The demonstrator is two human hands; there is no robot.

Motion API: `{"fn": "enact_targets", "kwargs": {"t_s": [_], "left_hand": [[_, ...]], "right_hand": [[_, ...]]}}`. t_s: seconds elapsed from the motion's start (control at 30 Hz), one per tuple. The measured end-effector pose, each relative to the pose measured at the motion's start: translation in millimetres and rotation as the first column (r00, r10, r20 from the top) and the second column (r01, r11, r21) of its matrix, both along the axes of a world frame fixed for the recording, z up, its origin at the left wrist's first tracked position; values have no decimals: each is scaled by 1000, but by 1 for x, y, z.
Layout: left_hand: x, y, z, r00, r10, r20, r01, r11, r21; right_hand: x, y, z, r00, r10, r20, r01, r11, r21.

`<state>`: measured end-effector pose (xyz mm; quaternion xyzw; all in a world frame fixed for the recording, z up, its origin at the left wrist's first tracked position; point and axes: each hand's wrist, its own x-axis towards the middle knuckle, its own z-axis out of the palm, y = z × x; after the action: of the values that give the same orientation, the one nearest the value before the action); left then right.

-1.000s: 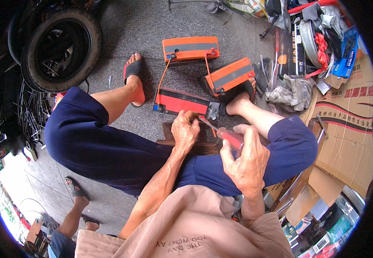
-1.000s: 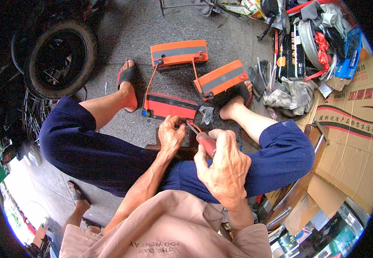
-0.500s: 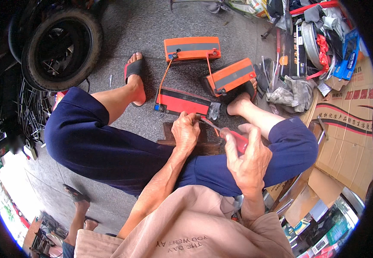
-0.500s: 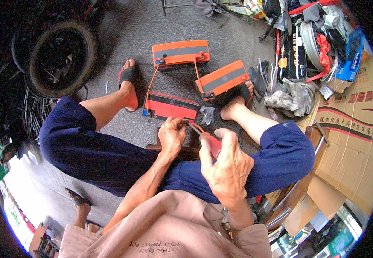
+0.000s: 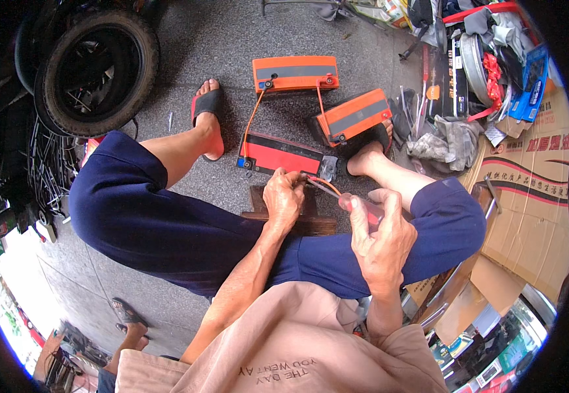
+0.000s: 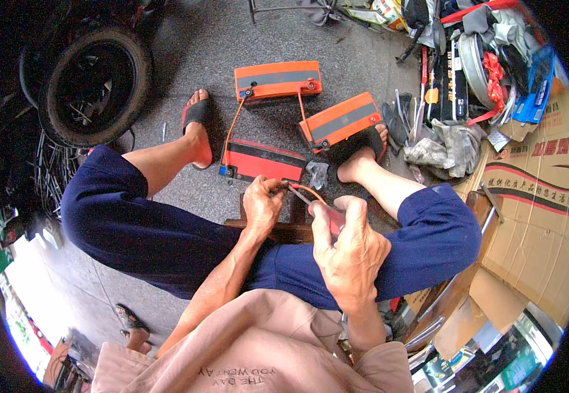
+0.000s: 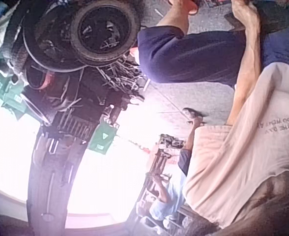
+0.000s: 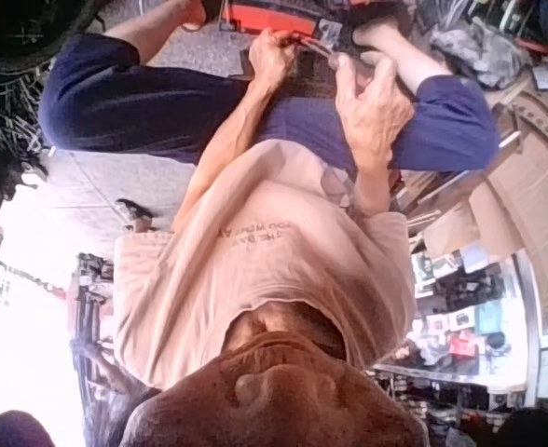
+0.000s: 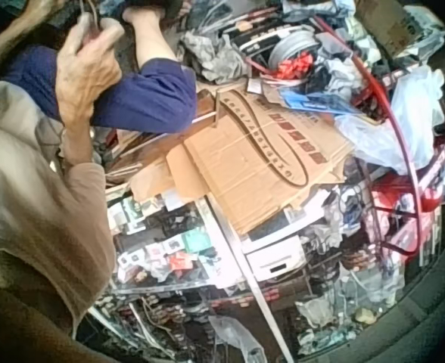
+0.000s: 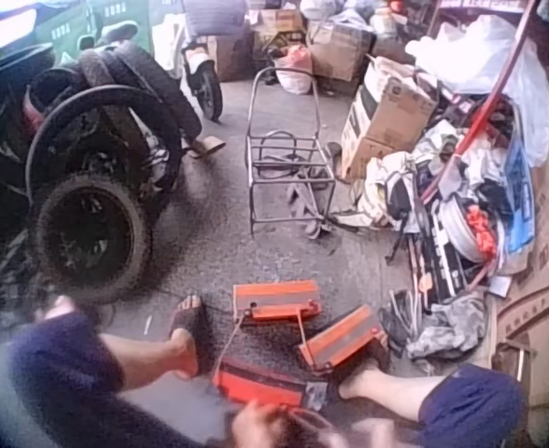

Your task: The person sits on the floor of a workshop and uses a screwdriver to tighten screws on three orange rectangular battery-like objects. They manipulate the objects and wires, occasionally adjusting their position to access different screws.

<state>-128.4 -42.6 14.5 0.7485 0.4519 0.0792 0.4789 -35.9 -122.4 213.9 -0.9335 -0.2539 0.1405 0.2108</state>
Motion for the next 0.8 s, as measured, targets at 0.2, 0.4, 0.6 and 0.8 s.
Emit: {"fn": "enact_targets", "kwargs": {"t_s": [0.2,0.4,0.6,0.8], "left_hand": [[1,0,2,1000,19,4,-19,999,-37],[1,0,0,1000,14,-18,-14,1000,-28],[1,0,-2,1000,11,-16,-11,1000,-19],[2,0,-1,1000,8,-21,-8,1000,-12]], "right_hand": [[4,-4,-2,976,145,160,-152,988,34],[-1,-2,0,999,-24,21,24,1000,16],[4,-7,-5,973,136,184,-148,988,52],[-2,-5,-8,978,91,190,-100,994,37]]}}
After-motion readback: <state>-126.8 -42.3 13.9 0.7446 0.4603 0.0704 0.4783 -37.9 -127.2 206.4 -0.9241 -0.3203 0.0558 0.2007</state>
